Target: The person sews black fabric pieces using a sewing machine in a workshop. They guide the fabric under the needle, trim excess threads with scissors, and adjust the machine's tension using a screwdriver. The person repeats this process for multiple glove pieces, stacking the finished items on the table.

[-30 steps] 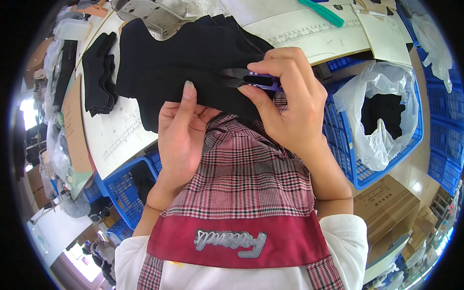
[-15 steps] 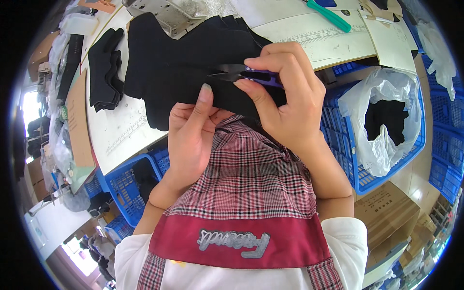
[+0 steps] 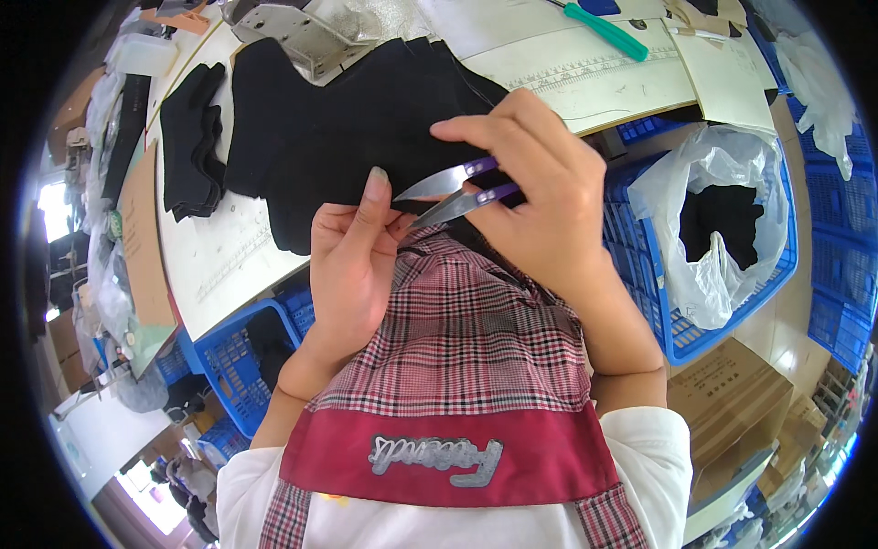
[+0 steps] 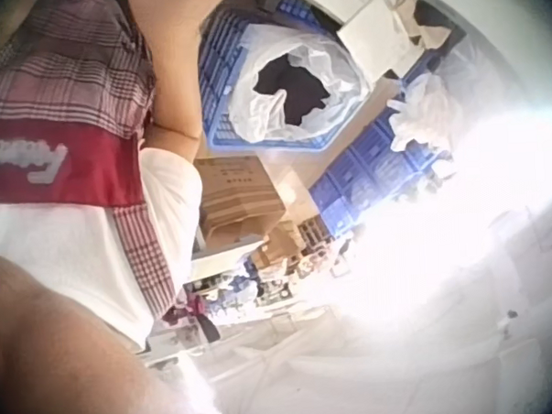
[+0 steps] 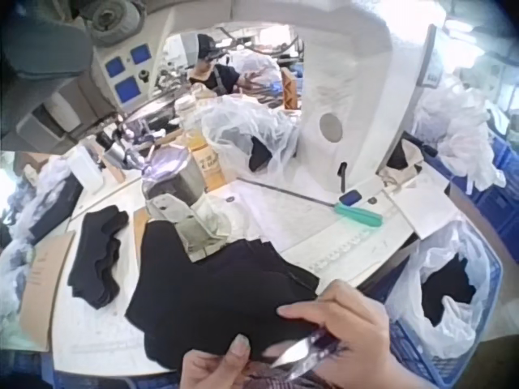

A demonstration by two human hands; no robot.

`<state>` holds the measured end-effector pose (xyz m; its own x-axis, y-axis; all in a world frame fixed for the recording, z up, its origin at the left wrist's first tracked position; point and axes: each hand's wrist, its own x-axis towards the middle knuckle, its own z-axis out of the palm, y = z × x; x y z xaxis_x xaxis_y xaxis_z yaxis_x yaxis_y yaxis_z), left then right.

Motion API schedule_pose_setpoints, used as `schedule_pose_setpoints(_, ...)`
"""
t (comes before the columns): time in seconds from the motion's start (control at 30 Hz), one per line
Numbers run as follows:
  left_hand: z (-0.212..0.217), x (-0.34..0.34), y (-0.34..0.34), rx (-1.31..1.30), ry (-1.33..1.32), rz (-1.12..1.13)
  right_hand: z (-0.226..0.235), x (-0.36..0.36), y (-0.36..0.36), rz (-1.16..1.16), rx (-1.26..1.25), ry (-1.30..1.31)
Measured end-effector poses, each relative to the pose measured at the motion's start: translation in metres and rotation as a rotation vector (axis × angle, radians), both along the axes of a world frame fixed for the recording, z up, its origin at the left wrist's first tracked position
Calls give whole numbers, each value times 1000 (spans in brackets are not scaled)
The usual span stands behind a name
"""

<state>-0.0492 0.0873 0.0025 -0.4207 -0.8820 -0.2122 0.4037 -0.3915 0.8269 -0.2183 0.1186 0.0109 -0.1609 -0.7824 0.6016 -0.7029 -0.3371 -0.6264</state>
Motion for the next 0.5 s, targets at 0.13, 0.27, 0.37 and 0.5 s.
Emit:
schedule_pose_setpoints(0.13, -8, 5, 2, -48, 42, -33, -7, 6, -7, 49, -45, -86)
schedule_pose_setpoints(0.27, 18, 37, -7, -165, -82, 48, -5, -20, 2, -88, 53, -378)
schedule_pose_setpoints(0.37, 47, 137, -41, -410, -282, -58, -20, -68, 11, -372, 159, -451)
schedule_pose_setpoints(0.5, 66, 219, -95, -538, -580, 378, -34, -86, -9, -421, 361, -22)
